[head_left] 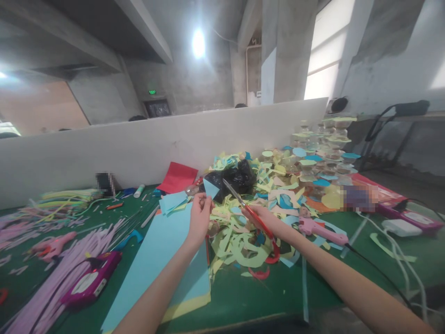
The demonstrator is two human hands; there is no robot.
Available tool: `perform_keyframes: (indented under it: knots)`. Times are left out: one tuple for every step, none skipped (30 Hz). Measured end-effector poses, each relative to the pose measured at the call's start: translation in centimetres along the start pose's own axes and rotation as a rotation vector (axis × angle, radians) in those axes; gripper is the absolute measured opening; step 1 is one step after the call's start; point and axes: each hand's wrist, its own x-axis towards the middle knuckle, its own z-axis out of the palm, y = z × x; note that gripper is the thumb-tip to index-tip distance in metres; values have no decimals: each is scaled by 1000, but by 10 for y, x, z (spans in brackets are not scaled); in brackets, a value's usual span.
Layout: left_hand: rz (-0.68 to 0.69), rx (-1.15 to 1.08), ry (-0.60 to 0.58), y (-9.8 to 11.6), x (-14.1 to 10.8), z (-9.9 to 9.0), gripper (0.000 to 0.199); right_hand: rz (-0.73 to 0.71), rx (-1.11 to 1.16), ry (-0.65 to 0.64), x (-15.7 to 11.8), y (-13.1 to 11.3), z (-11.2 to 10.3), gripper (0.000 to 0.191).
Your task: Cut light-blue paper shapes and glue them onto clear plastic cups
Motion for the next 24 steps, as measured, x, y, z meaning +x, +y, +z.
perform_keyframes:
  knots:
    - [11, 8, -4, -1, 0, 0, 18, 1, -2, -12, 0, 0, 1, 50]
    - [23, 18, -9, -2, 1, 1, 17, 4, -8, -29, -1, 1, 2, 50]
    - [35, 28, -17, -2, 1, 1, 15, 10, -17, -50, -2, 1, 3, 48]
    - [47, 34, -26, -3, 1, 2, 15, 15, -33, -68, -4, 2, 4, 47]
    - [56, 36, -35, -3, 1, 2, 15, 18, -56, -80, -5, 2, 4, 47]
    - [62, 33, -43, -3, 0, 3, 15, 19, -83, -88, -6, 3, 5, 46]
    - [64, 27, -48, -3, 0, 3, 16, 22, -108, -96, -7, 3, 5, 46]
    - [63, 20, -51, -2, -1, 4, 17, 24, -129, -103, -8, 3, 5, 46]
    - [58, 12, -56, -2, -1, 4, 18, 24, -142, -116, -8, 4, 6, 46]
    - [51, 3, -62, -1, -2, 5, 20, 23, -148, -128, -9, 4, 6, 46]
    - [43, -8, -68, 0, -3, 5, 21, 20, -148, -139, -9, 3, 6, 45]
    - [36, -21, -76, 0, -3, 6, 22, 13, -146, -145, -9, 3, 6, 45]
    - [29, -34, -86, 0, -4, 6, 22, 4, -144, -147, -9, 3, 6, 45]
    - [23, -46, -95, 0, -5, 7, 23, -5, -143, -144, -9, 2, 5, 45]
    - [17, -53, -102, 0, -5, 7, 23, -12, -144, -139, -9, 1, 5, 45]
    - [12, -58, -109, 0, -6, 7, 23, -14, -148, -134, -9, 1, 5, 45]
    - [6, -63, -114, 0, -6, 7, 23, -14, -152, -132, -9, 0, 5, 45]
    - [2, -68, -115, -1, -6, 7, 22, -11, -154, -134, -9, -1, 4, 46]
    - [1, -74, -114, -1, -7, 7, 22, -6, -156, -137, -9, -2, 4, 46]
    - [2, -80, -109, 0, -7, 7, 22, 1, -157, -141, -9, -2, 4, 46]
    - [4, -85, -104, 0, -6, 7, 23, 8, -156, -143, -9, -3, 5, 47]
    - [6, -88, -99, 0, -6, 7, 23, 11, -153, -144, -9, -4, 5, 47]
    - [6, -88, -96, 1, -6, 7, 23, 13, -150, -142, -9, -4, 5, 47]
    - [5, -88, -97, 1, -6, 7, 24, 12, -148, -139, -8, -4, 5, 47]
